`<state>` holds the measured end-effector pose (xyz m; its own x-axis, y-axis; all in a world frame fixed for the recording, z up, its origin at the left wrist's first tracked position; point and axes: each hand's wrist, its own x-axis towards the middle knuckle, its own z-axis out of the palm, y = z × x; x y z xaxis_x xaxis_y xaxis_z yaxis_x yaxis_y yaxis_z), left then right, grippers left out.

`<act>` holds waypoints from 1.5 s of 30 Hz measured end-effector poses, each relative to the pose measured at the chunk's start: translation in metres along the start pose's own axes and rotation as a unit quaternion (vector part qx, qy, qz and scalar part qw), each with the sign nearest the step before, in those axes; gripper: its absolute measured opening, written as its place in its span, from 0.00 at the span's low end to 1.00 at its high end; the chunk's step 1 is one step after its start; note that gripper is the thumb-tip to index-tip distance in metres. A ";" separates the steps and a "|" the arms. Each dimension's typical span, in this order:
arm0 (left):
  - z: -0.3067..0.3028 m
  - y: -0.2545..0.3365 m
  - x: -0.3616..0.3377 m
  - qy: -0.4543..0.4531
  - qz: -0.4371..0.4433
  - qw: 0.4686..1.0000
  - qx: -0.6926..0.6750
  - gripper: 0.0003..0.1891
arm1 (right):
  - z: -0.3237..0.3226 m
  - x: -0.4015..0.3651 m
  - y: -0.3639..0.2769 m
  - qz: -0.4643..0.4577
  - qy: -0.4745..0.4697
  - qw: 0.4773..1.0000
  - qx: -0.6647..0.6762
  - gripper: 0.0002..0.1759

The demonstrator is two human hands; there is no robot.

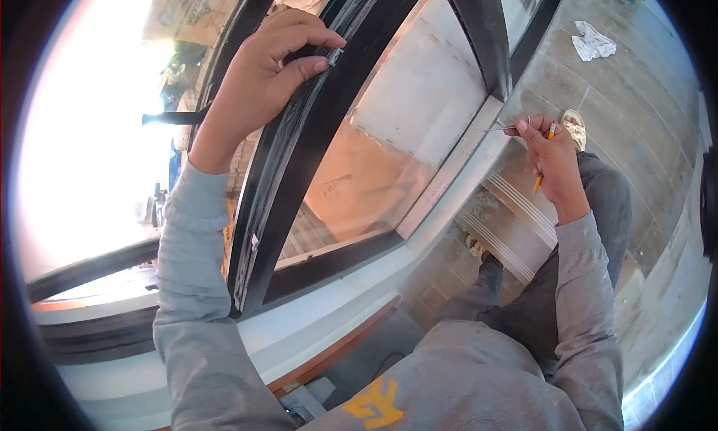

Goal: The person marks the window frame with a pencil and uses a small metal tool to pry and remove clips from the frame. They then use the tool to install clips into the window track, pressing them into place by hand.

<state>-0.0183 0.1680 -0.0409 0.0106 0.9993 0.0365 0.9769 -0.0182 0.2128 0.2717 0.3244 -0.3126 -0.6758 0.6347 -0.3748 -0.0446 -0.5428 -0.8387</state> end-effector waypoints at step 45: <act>0.011 -0.009 -0.005 0.048 0.036 0.997 -0.048 0.12 | 0.146 -0.016 -0.100 -0.554 -0.091 0.810 -0.170 0.04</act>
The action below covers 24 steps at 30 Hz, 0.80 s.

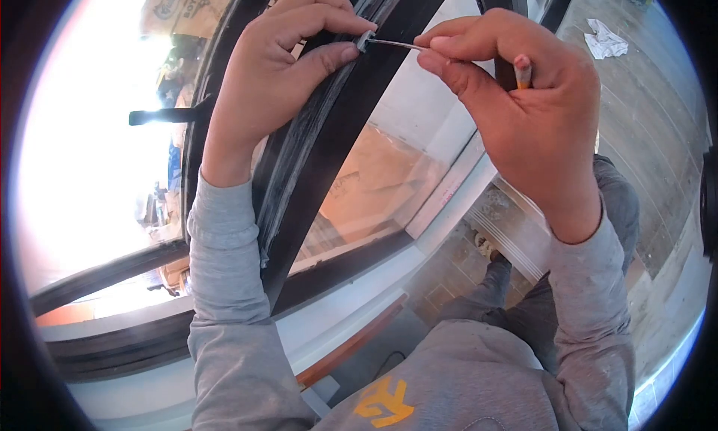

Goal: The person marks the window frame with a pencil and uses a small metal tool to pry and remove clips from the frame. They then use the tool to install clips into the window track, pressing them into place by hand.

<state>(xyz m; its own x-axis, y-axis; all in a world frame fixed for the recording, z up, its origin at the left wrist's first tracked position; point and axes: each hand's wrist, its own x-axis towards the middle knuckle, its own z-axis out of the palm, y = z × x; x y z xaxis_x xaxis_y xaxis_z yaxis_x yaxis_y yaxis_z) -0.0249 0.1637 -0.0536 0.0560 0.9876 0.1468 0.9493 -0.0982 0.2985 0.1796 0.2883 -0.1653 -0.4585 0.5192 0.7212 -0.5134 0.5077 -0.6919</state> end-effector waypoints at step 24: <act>0.000 0.006 0.002 0.054 0.022 0.997 -0.059 0.07 | -0.002 0.010 -0.022 -0.053 -0.079 0.983 -0.155 0.06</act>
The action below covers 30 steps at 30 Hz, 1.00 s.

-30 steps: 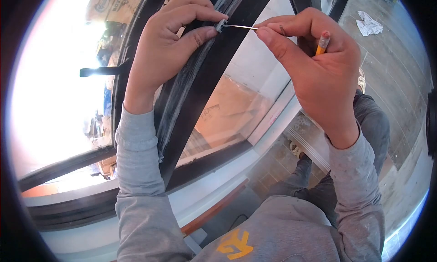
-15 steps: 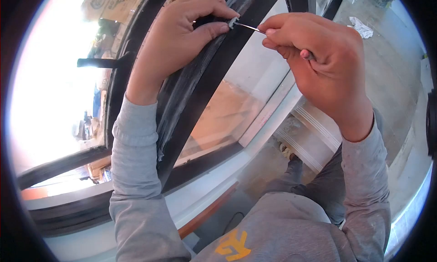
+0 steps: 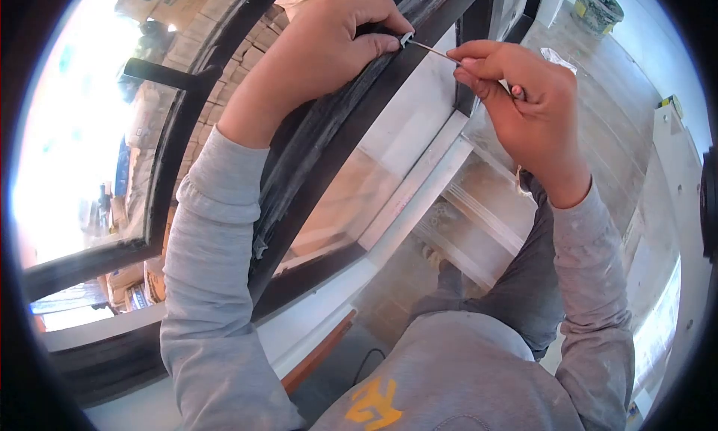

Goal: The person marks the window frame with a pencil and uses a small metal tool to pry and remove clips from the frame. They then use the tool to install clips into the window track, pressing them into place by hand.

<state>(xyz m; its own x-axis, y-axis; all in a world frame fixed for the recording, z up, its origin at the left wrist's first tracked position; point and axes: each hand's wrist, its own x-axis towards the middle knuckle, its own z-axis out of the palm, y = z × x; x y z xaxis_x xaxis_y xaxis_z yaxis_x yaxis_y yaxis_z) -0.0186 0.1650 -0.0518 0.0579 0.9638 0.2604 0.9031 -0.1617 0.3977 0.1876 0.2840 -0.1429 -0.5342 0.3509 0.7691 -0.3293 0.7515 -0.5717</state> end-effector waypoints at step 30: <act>0.000 0.015 0.002 -0.009 -0.032 0.999 0.003 0.09 | -0.005 -0.002 -0.021 0.096 -0.002 0.987 -0.131 0.07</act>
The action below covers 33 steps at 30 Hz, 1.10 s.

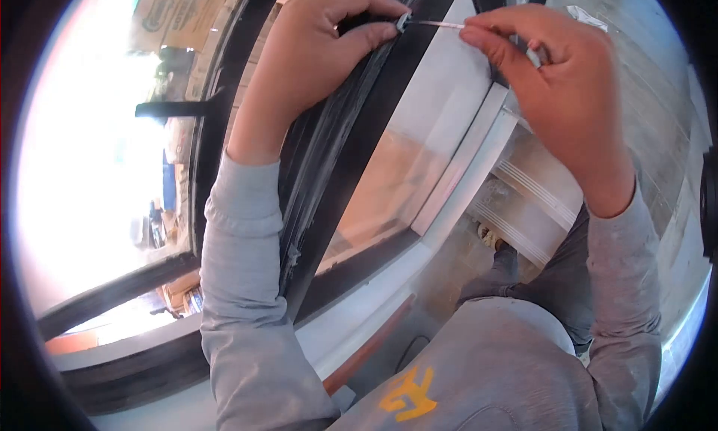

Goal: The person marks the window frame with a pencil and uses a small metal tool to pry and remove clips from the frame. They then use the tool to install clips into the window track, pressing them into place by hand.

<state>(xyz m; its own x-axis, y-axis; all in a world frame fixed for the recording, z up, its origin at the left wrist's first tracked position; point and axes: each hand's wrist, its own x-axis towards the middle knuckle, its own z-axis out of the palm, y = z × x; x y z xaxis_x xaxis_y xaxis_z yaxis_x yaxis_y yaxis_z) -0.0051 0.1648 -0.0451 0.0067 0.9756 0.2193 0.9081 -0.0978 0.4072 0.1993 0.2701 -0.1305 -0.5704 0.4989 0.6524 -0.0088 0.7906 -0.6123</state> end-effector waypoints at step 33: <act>0.002 -0.031 -0.005 -0.023 0.062 0.997 0.043 0.12 | -0.003 0.002 0.001 0.000 -0.003 0.999 0.047 0.08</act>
<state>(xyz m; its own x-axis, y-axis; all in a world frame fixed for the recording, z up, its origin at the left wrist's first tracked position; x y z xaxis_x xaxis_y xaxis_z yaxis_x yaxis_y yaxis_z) -0.0322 0.1632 -0.0601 0.1386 0.9650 0.2225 0.9316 -0.2033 0.3013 0.2009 0.2730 -0.1286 -0.5746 0.4976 0.6498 -0.0852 0.7533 -0.6522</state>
